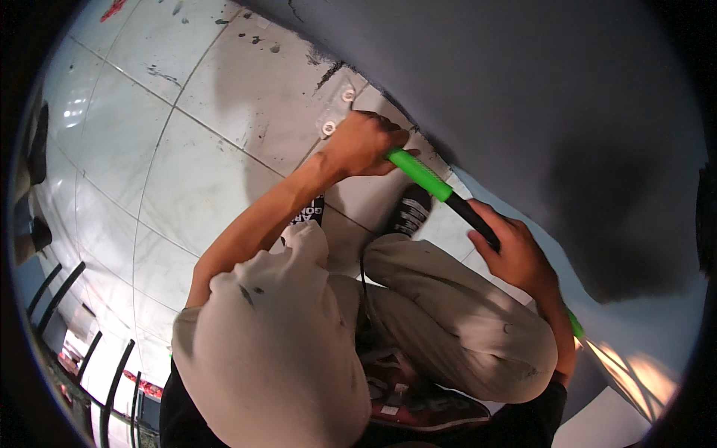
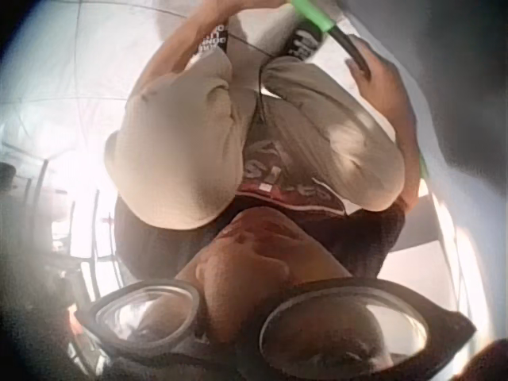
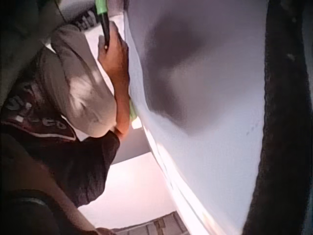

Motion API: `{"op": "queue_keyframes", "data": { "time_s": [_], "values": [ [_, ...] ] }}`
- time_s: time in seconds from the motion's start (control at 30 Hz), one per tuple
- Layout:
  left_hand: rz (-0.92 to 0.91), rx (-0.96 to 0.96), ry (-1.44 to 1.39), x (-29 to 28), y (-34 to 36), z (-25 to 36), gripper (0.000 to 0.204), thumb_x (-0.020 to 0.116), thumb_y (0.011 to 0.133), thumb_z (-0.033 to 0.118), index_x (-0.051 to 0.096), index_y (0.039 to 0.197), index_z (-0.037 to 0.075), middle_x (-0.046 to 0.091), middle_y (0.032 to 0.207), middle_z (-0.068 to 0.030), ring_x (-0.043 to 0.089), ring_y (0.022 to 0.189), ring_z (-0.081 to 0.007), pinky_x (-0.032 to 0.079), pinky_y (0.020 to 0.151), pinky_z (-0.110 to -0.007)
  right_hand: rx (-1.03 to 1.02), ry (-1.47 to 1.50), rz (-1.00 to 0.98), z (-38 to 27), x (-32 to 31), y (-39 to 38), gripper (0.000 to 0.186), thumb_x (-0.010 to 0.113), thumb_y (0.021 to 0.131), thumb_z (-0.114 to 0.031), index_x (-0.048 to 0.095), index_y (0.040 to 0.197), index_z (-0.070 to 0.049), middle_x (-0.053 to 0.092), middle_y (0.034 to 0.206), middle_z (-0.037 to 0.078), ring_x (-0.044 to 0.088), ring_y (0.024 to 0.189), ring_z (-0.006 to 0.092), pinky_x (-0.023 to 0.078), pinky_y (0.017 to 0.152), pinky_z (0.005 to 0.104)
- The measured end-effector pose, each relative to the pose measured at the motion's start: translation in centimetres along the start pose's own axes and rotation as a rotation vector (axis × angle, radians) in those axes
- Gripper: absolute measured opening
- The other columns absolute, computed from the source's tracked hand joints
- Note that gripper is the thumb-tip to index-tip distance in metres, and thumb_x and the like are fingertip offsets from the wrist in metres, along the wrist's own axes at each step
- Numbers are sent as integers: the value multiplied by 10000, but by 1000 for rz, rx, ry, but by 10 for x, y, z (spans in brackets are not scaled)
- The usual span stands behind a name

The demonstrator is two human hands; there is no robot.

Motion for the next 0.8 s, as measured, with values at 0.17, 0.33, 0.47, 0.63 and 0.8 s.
{"op": "queue_keyframes", "data": {
  "time_s": [0.17,0.33,0.47,0.63,0.8],
  "values": [
    [11,-12,-90,25,8,-1,202,736,803,298,701,876,113,646,659,-97,676,638,-334,533,590,-463,88,-223,-31,-9,-26,-26,533,681,990,-180,489,1487,-147,694,1257,202,699,1105,368,551,942,442],
    [34,-37,-77,21,14,-18,169,734,809,281,721,898,138,689,727,-98,706,734,-313,538,631,-451,148,-237,64,-32,-30,-24,553,665,984,-88,524,1502,-218,715,1187,176,692,1067,361,542,903,424],
    [38,-77,-96,23,12,-30,156,719,823,275,707,887,133,690,733,-86,688,692,-328,524,603,-449,162,-331,80,-37,-21,-17,560,681,967,-60,567,1479,-258,643,825,96,621,719,273,506,714,425],
    [-18,-61,-84,36,6,-40,163,721,791,275,681,882,145,702,769,-52,687,684,-324,533,604,-444,137,-367,180,-34,-11,-12,594,698,944,-32,584,1461,-301,523,695,70,535,552,220,426,562,425],
    [14,-44,-106,40,1,-42,160,726,778,296,669,875,183,703,781,-30,693,685,-304,537,604,-439,114,-375,190,-31,-4,-9,648,711,907,3,581,1457,-313,524,711,67,547,543,205,415,527,434]
  ]
}}
Point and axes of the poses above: each hand's wrist, its own y-axis towards the middle knuckle, its own x-axis out of the palm, z = x × y, the point moved 9 cm from there along y, towards the middle knuckle
